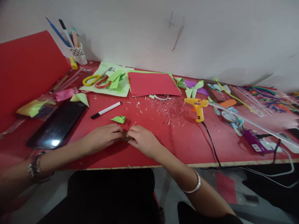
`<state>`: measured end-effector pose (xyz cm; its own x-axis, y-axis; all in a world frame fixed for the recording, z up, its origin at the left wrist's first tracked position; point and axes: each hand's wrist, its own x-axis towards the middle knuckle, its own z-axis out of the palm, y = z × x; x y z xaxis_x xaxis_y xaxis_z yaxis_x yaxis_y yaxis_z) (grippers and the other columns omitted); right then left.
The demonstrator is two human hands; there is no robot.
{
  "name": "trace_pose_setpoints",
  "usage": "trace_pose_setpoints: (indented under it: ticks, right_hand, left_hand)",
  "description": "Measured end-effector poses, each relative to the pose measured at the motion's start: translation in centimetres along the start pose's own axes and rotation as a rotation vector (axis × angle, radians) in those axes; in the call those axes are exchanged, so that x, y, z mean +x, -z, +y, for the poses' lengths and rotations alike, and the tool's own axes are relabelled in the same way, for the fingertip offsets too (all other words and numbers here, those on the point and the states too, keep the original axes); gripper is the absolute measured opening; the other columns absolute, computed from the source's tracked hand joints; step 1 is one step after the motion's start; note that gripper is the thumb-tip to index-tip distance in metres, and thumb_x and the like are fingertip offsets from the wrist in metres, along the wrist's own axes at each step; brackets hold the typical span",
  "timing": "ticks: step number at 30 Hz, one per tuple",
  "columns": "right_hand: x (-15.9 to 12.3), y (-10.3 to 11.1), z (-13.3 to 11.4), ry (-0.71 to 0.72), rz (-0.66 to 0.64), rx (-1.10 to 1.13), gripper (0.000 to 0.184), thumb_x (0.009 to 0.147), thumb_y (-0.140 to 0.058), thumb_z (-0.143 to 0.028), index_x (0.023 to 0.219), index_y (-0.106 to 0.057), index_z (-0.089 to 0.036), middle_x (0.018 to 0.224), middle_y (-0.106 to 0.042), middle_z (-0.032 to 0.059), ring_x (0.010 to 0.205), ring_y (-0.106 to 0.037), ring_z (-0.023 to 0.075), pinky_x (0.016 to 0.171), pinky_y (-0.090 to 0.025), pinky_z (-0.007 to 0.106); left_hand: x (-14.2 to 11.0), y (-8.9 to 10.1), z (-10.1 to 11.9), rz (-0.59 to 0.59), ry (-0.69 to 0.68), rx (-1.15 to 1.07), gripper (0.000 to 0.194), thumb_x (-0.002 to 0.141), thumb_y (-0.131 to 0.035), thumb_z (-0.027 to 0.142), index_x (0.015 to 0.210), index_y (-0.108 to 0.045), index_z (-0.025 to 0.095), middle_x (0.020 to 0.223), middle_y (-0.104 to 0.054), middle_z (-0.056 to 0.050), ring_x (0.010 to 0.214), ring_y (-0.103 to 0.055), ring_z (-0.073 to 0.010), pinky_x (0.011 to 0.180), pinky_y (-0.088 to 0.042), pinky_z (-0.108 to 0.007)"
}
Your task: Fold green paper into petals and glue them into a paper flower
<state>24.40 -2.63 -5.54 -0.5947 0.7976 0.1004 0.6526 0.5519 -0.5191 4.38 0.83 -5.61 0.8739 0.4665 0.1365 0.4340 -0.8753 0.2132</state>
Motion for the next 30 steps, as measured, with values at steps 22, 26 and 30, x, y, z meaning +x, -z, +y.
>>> trace_pose_setpoints:
  ticks: [22, 26, 30]
  right_hand:
    - [0.5, 0.5, 0.2, -0.098, -0.059, 0.093, 0.012, 0.076, -0.060, -0.013, 0.086, -0.055, -0.015, 0.087, -0.053, 0.0029, 0.075, -0.052, 0.0107, 0.069, -0.044, 0.023]
    - [0.7, 0.7, -0.5, -0.104, -0.097, -0.076, 0.007, 0.079, -0.058, -0.019, 0.084, -0.055, -0.014, 0.086, -0.056, 0.0044, 0.078, -0.054, 0.0131, 0.069, -0.041, 0.024]
    - [0.6, 1.1, -1.6, -0.114, -0.157, -0.344, 0.009, 0.080, -0.055, -0.021, 0.086, -0.057, -0.014, 0.085, -0.061, 0.0059, 0.077, -0.055, 0.0153, 0.062, -0.036, 0.025]
  left_hand:
    - [0.4, 0.4, 0.5, -0.045, -0.015, 0.057, 0.019, 0.087, -0.047, 0.018, 0.100, -0.061, 0.013, 0.085, -0.063, -0.006, 0.076, -0.059, -0.0164, 0.065, -0.046, -0.026]
    - [0.7, 0.4, 0.5, -0.020, -0.022, 0.081, 0.018, 0.088, -0.045, 0.018, 0.092, -0.062, 0.012, 0.081, -0.063, -0.005, 0.074, -0.058, -0.0148, 0.066, -0.045, -0.025]
    - [0.6, 0.4, 0.4, 0.012, -0.040, 0.079, 0.020, 0.088, -0.046, 0.024, 0.089, -0.063, 0.014, 0.082, -0.062, -0.004, 0.072, -0.057, -0.0139, 0.064, -0.044, -0.024]
